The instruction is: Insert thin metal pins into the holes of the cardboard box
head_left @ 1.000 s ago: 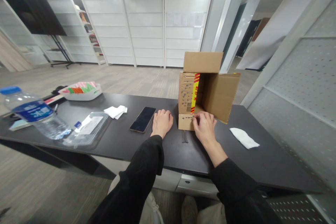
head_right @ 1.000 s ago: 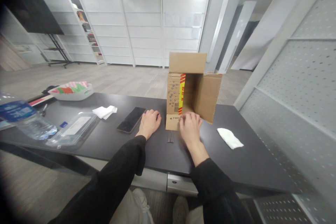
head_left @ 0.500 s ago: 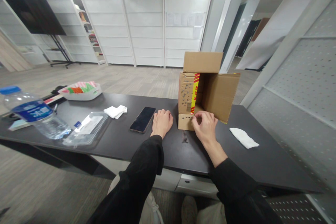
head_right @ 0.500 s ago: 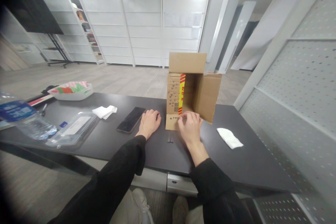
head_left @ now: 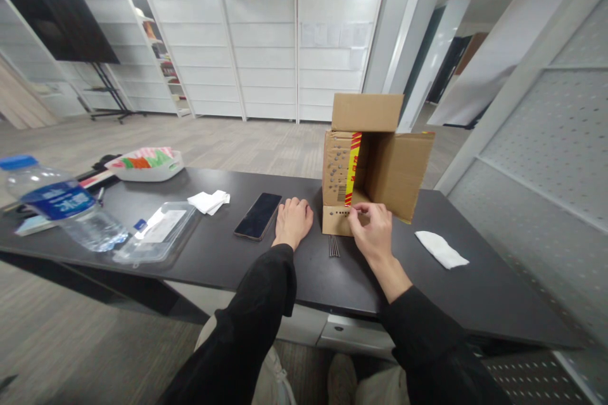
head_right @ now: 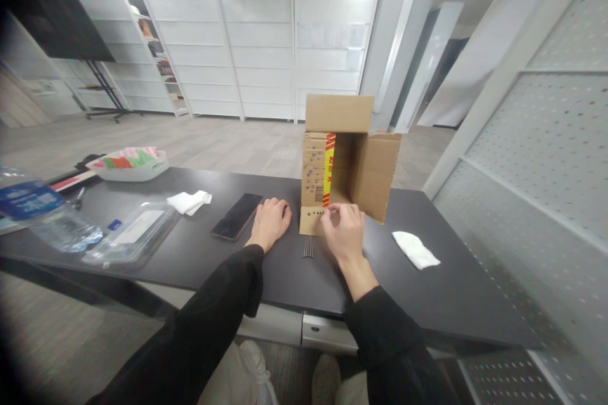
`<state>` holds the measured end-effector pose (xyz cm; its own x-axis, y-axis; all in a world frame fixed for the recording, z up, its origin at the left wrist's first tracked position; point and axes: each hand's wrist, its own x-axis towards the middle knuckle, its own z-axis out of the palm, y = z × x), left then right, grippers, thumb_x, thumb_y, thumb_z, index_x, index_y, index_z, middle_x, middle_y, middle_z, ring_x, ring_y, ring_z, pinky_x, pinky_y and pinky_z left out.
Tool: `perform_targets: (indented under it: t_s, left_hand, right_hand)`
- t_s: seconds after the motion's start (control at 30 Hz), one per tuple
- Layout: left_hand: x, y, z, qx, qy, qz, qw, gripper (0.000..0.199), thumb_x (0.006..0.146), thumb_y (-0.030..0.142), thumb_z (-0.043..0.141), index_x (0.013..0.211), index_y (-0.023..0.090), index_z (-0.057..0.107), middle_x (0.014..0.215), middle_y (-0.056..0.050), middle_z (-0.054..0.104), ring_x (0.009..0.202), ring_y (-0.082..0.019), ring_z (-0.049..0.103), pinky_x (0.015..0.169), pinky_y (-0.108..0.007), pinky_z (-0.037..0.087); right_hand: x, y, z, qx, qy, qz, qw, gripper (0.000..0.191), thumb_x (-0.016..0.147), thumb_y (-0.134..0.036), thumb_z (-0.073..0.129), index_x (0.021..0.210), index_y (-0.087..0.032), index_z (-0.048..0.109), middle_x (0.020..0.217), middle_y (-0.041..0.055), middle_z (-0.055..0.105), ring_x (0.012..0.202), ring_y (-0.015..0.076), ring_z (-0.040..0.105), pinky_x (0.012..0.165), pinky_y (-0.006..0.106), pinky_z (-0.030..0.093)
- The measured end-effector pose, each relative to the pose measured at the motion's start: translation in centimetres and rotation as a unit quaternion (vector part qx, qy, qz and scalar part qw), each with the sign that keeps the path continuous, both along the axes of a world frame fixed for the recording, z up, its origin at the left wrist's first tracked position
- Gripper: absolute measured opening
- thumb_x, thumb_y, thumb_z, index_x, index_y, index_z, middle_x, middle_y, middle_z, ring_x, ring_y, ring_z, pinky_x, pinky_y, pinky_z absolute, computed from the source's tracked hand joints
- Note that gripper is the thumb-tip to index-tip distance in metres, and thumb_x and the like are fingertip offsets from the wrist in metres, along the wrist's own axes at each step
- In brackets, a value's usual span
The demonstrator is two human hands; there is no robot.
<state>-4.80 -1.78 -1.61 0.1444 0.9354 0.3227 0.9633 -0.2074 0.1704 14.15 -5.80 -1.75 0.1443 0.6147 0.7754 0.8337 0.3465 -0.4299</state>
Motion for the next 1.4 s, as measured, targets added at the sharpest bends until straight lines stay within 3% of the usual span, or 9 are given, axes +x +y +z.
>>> perform_targets:
  t_s: [0.37,0.73,1.03,1.4]
  left_hand:
    - [0.0,-0.1,0.1,-0.001,-0.006,0.001,1.000,0.027,0.097,0.029,0.038,0.099,0.021,0.064,0.105,-0.010,0.064,0.107,-0.024,0.053,0.091,-0.038,0.039]
    - [0.0,-0.1,0.1,-0.004,-0.004,0.001,1.000,0.027,0.097,0.029,0.038,0.099,0.021,0.064,0.105,-0.010,0.064,0.106,-0.024,0.054,0.091,-0.039,0.039]
    - [-0.1,0.1,-0.3,-0.001,-0.007,0.001,1.000,0.027,0.098,0.030,0.038,0.099,0.021,0.064,0.106,-0.010,0.064,0.109,-0.024,0.053,0.092,-0.038,0.038]
    - [0.0,0.0,0.0,-0.004,-0.009,0.000,1.000,0.027,0.097,0.029,0.038,0.100,0.021,0.064,0.106,-0.010,0.064,0.107,-0.025,0.053,0.091,-0.038,0.038]
  right_hand:
    - [-0.3,-0.5,0.2,-0.004,0.089,0.057,0.994,0.012,0.087,-0.032,0.054,0.084,-0.022,0.059,0.078,0.0037,0.062,0.072,0.0184,0.055,0.069,0.034,0.047]
    - [-0.3,-1.0,0.7,-0.020,0.111,0.111,0.987,0.016,0.092,-0.031,0.051,0.096,-0.020,0.061,0.091,0.0084,0.066,0.084,0.0209,0.062,0.076,0.036,0.051]
    - [0.2,-1.8,0.3,-0.115,0.168,0.129,0.970,0.023,0.090,-0.036,0.056,0.099,-0.020,0.069,0.094,0.0096,0.073,0.090,0.0247,0.068,0.084,0.042,0.053]
    - [0.3,-5.0,-0.6,-0.214,0.174,0.174,0.945,0.024,0.088,-0.044,0.062,0.092,-0.021,0.068,0.090,0.0076,0.072,0.085,0.0237,0.067,0.075,0.036,0.052]
